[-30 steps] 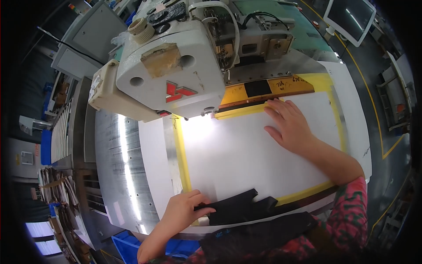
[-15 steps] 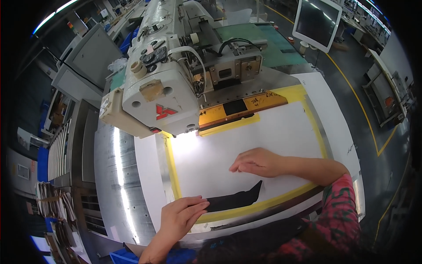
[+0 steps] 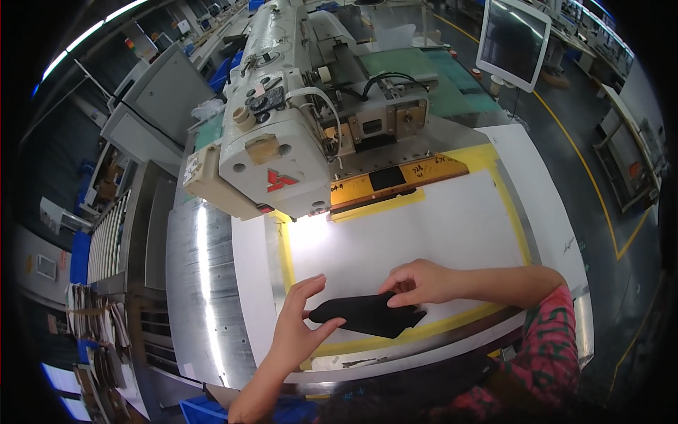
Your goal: Operating an industrial sewing machine to stitch black leather components together.
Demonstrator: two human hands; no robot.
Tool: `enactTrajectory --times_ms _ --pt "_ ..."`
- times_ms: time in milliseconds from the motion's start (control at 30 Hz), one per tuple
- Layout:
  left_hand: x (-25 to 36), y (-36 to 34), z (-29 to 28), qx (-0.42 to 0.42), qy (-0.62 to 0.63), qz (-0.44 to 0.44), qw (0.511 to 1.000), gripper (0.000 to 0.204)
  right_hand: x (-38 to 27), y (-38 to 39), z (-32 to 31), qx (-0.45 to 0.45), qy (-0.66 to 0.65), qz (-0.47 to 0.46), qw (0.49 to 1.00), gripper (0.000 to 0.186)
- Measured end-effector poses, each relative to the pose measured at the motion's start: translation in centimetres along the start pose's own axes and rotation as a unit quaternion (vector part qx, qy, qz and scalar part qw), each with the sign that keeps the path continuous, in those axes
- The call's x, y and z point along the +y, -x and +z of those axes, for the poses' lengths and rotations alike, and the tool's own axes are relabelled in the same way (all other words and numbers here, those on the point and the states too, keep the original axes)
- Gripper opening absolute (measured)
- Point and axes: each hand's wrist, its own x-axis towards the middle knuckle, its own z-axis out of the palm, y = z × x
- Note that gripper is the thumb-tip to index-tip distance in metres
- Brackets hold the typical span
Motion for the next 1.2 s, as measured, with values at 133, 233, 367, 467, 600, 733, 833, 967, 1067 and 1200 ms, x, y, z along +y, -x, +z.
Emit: enactTrajectory --times_ms 133,233,367,467,600,733,833,967,1067,1200 --pt "-3.0 0.5 0.8 -0.164 0.184 -0.2 0.948 0.047 -0.2 0.3 0.3 0.07 0.069 -0.094 0.991 0.021" --pt "-3.0 0.8 1.5 -0.138 0.19 -0.191 0.953 0.045 -1.0 0.6 0.6 0.146 0.117 -0.17 0.967 0.015" --pt "-2.4 0.7 1.7 -0.148 0.253 -0.257 0.921 0.039 -1.7 0.9 0.5 0.242 0.072 -0.187 0.949 0.014" --pt "-2.6 1.2 1.8 -0.162 0.286 -0.306 0.893 0.036 -2.1 0.9 -0.2 0.24 0.01 -0.149 0.959 0.017" --pt "-2.7 1.5 0.4 -0.298 0.197 -0.32 0.878 0.037 -3.0 0.9 -1.3 0.201 0.086 -0.118 0.969 0.011" --pt "-2.7 1.1 -1.1 -0.239 0.118 -0.04 0.963 0.045 -4.0 1.0 -1.1 0.145 0.075 -0.027 0.986 0.015" --pt "-2.6 0.0 0.5 -0.18 0.292 -0.067 0.937 0.042 -3.2 0.3 -0.1 0.117 0.048 -0.148 0.981 0.017" --pt "-3.3 -1.7 1.6 -0.279 0.2 -0.014 0.939 0.044 -2.9 0.3 0.2 0.111 0.012 -0.149 0.983 0.015" --pt "-3.2 -1.9 2.1 -0.303 0.182 -0.04 0.935 0.049 -2.7 0.4 0.0 0.083 -0.021 -0.108 0.99 0.018" --pt "-1.8 -2.3 3.4 -0.191 0.339 -0.017 0.921 0.029 -2.7 0.4 1.0 0.069 -0.004 -0.146 0.987 0.02"
